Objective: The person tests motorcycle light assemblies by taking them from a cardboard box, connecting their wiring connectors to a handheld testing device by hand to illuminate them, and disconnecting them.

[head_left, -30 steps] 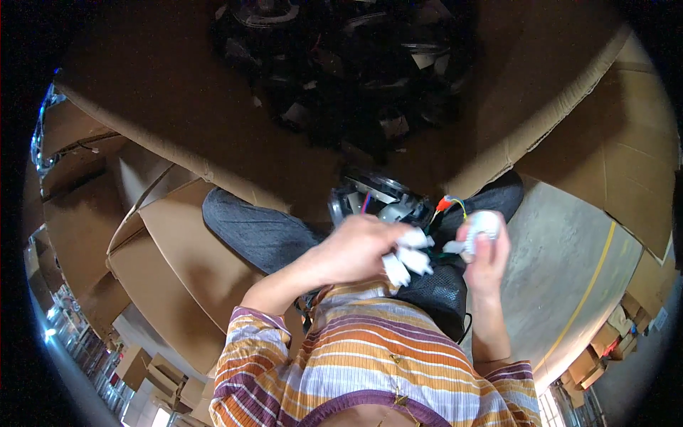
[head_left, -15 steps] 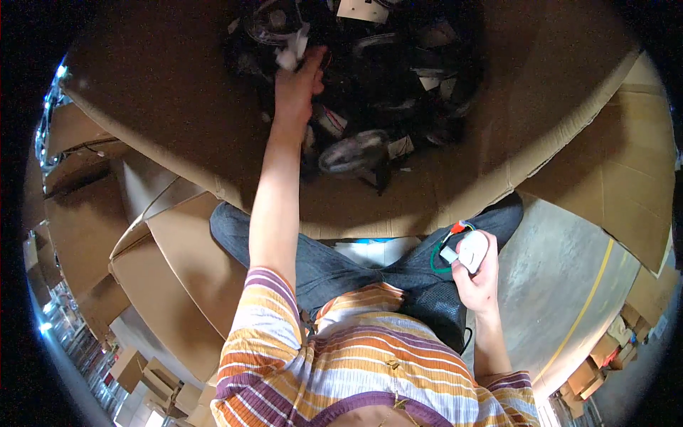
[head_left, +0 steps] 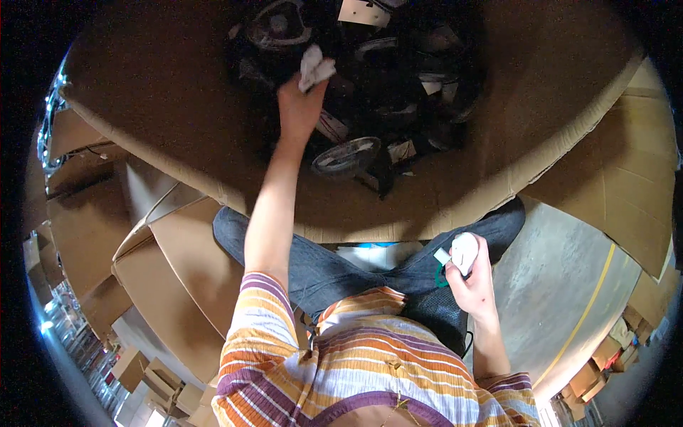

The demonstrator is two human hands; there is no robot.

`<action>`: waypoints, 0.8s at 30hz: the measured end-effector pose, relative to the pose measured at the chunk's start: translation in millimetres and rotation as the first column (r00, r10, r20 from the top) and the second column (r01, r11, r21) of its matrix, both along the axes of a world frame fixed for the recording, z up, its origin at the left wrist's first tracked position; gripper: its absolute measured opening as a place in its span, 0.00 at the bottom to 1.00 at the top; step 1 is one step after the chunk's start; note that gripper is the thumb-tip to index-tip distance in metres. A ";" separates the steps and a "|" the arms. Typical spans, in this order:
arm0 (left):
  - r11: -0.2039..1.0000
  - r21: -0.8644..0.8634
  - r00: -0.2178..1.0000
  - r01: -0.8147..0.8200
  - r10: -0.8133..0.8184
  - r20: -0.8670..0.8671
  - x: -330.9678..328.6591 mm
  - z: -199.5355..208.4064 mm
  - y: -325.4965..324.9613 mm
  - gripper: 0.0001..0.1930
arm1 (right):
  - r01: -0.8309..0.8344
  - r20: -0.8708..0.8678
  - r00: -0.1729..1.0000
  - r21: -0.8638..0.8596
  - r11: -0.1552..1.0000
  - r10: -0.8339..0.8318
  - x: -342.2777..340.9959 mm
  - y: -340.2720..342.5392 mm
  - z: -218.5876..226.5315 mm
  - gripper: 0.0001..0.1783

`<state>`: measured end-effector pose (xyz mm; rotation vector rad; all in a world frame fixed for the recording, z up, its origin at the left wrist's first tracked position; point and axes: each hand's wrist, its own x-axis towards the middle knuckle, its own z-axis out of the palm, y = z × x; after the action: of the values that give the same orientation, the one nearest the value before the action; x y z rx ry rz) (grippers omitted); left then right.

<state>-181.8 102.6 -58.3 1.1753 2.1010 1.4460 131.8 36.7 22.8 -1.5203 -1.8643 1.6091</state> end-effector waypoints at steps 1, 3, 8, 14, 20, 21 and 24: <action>1.000 -0.004 1.000 -0.010 0.010 -0.004 4.5 0.2 -11.6 0.12 | -0.019 0.000 1.000 -0.012 1.000 0.019 -1.0 0.5 1.4 0.22; 0.855 0.495 0.658 -0.155 -0.284 0.697 15.4 -5.3 -31.0 0.11 | -0.026 -0.032 0.999 -0.042 0.999 0.024 0.5 -3.1 -2.6 0.22; 0.928 0.350 0.881 0.126 -0.267 0.392 60.7 31.4 -76.5 0.06 | -0.030 -0.087 0.996 -0.035 0.999 0.027 -1.1 -10.0 -0.5 0.22; 0.850 0.108 0.657 0.516 -0.473 0.587 93.8 47.1 -108.6 0.05 | 0.043 -0.241 0.966 -0.192 0.980 -0.090 3.8 -9.4 9.3 0.22; 0.573 -0.006 0.547 0.820 -0.780 0.304 118.6 38.7 -126.9 0.07 | 0.035 -0.407 0.888 -0.408 0.912 -0.216 11.3 -6.5 27.6 0.24; 0.526 0.089 0.482 0.846 -0.825 0.294 123.3 36.6 -129.3 0.08 | 0.035 -0.418 0.884 -0.388 0.921 -0.210 13.5 -6.2 27.1 0.23; 0.390 0.063 0.345 0.919 -0.869 0.355 126.1 51.6 -125.6 0.11 | -0.074 -0.460 0.881 -0.358 0.931 -0.107 22.3 -1.1 27.0 0.22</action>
<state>-55.6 -23.0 -6.7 1.5111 0.9078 0.7952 154.0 35.6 49.8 -1.1029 -1.3313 2.1737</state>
